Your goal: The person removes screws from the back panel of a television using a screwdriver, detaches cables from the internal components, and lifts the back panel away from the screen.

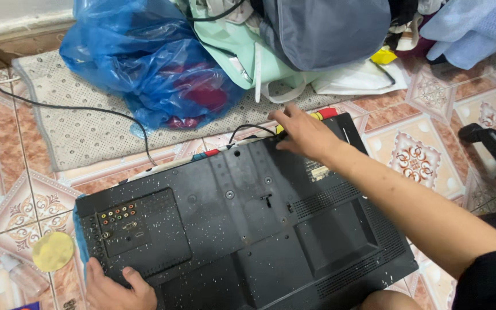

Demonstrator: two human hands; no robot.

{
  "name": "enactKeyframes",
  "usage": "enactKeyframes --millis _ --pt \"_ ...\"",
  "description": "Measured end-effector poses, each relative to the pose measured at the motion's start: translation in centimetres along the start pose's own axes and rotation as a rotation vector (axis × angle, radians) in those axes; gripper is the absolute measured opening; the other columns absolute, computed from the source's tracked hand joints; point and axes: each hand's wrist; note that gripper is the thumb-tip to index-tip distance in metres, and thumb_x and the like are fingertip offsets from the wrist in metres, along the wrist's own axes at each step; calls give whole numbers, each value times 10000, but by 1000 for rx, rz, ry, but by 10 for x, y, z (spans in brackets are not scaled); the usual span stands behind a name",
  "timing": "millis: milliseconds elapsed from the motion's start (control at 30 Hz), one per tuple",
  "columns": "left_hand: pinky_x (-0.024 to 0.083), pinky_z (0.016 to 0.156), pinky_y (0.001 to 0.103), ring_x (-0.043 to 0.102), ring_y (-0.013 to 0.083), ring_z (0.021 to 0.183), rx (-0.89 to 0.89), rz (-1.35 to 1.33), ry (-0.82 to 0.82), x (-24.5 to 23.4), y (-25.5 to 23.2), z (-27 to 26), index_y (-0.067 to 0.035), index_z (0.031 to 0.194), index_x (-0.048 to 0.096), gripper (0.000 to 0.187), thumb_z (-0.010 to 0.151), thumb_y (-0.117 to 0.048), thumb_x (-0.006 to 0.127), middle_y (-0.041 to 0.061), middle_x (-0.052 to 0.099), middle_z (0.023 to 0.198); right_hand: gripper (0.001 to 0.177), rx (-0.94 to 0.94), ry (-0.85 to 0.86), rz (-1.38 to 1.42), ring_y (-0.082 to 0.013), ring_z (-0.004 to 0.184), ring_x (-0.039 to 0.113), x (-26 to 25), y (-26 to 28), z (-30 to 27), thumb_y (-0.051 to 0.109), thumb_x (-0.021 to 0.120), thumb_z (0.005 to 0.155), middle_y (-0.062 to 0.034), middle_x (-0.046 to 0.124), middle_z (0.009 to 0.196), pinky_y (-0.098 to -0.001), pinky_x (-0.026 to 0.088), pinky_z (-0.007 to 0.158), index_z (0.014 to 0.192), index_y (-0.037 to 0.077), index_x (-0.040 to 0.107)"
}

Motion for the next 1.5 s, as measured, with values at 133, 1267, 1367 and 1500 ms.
enactKeyframes --millis 133,1267,1367,1500 --pt "403 1089 607 570 579 1252 -15 -22 11 4 2 -1 206 1455 561 554 1068 -183 490 410 599 1402 475 122 0 -110 -507 773 637 8 -3 -3 461 665 946 -203 601 942 -599 488 607 1217 125 467" --pt "453 1028 602 612 531 1197 -51 26 7 6 11 -8 160 1459 584 557 1008 -161 529 352 625 1411 380 38 34 38 -430 866 605 -1 2 -4 83 646 754 -169 503 1121 -546 467 686 1119 146 559" --pt "452 1018 605 615 533 1188 -30 35 -17 8 15 -7 153 1465 585 552 1032 -184 522 349 629 1402 299 138 43 31 -443 845 637 9 -2 3 289 675 874 -189 600 1062 -543 490 686 1092 125 552" --pt "447 966 596 633 525 1127 8 54 -95 3 12 -7 114 1445 613 512 1046 -198 543 326 657 1363 138 -72 -41 -64 -378 766 661 6 -16 2 46 666 790 -88 638 935 -515 482 634 867 160 667"
Point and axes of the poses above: each hand's wrist, its own z-axis towards the middle knuckle, its own x-axis out of the palm, y = z × x
